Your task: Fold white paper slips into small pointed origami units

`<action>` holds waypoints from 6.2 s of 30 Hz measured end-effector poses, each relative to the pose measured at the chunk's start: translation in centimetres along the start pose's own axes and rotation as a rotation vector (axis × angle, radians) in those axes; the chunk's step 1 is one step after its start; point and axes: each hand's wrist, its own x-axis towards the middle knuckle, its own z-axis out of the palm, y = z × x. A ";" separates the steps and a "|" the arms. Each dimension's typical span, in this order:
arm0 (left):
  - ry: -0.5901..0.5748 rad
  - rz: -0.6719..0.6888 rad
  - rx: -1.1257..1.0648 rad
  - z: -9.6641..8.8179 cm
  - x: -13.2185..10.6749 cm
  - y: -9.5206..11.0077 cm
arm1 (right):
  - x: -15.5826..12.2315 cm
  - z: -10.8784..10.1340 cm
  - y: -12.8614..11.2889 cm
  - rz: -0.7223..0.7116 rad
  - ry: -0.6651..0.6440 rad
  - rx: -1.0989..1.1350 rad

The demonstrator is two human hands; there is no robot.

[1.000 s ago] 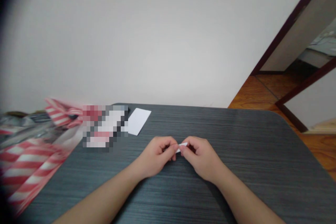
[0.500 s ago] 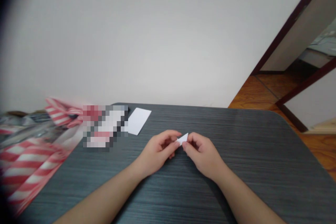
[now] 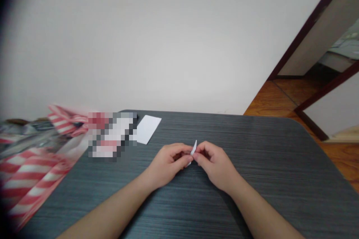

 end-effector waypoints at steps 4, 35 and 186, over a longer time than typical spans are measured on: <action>0.023 0.001 0.000 0.1 0.0 -0.1 | 0.0 0.1 -0.1 0.003 0.004 -0.005; 0.075 0.091 0.164 0.3 0.0 -0.1 | -0.2 0.9 -0.5 -0.027 0.078 -0.220; 0.182 0.112 0.227 0.2 -0.1 -1.2 | -0.2 -0.3 0.9 -0.114 0.236 -0.242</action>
